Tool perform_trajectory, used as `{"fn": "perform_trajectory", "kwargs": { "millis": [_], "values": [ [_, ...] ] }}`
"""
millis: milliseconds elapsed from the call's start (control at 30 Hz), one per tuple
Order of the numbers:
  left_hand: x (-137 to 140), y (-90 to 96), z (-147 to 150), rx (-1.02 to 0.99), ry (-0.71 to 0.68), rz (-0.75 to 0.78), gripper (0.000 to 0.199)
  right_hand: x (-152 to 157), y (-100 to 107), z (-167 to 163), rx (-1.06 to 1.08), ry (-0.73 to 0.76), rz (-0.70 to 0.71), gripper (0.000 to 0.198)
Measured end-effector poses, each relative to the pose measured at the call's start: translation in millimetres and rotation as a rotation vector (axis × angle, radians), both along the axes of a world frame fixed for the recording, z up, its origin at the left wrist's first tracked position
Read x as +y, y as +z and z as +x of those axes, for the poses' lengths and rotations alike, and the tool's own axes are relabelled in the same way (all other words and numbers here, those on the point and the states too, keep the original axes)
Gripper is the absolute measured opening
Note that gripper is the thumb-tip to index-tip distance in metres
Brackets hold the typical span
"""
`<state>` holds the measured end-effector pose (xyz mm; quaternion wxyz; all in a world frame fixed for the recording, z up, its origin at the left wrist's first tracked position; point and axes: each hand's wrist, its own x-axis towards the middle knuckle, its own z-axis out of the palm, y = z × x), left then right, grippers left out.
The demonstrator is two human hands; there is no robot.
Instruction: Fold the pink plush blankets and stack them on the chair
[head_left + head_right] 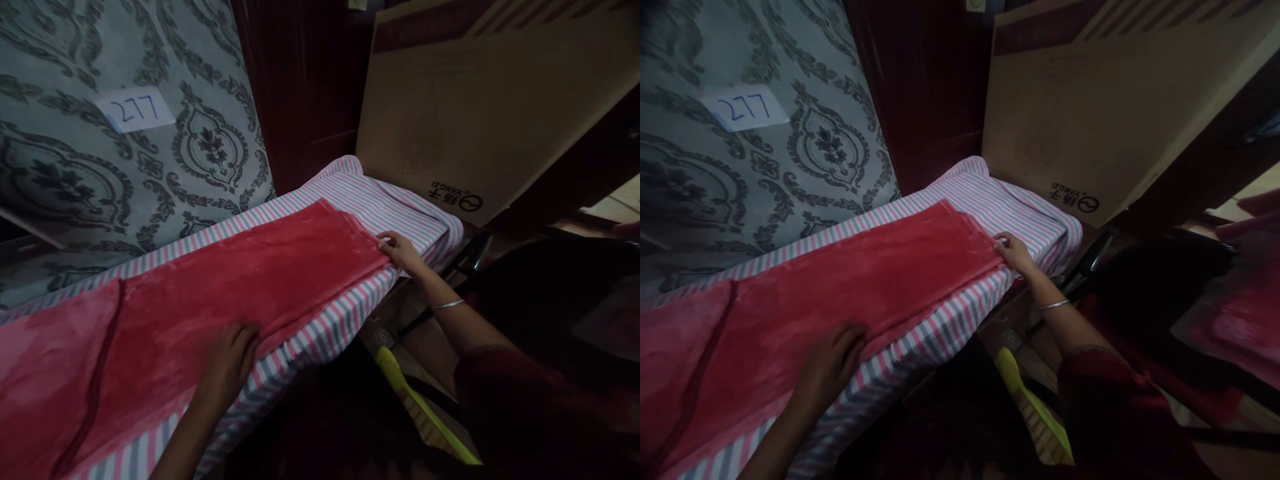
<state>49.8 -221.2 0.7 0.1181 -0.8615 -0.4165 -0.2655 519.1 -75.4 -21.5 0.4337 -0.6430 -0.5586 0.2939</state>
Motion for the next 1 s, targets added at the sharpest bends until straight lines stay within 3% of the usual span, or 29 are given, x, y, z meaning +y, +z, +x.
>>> {"fn": "perform_trajectory", "kwargs": {
  "millis": [200,367,567,767,1000],
  "values": [
    [7.1,-13.8,0.3,0.092,0.062,0.000,0.027,-14.6,11.1,3.4,0.116,0.122,-0.019,0.059],
    [7.4,-12.7,1.7,0.106,0.105,-0.071,0.030,-10.1,20.0,6.1,0.089,0.192,-0.098,0.047],
    [1.5,-6.4,5.9,0.062,0.038,0.010,0.024,-5.6,15.7,15.1,0.028,0.002,-0.125,0.045],
    [-19.4,-4.5,-4.1,0.069,0.035,-0.014,0.021,-8.8,8.6,16.9,-0.059,0.010,-0.127,0.043],
    [-31.7,-10.6,-22.8,0.174,0.134,-0.023,0.024,-9.2,11.3,22.0,-0.209,0.016,-0.126,0.040]
  ]
}}
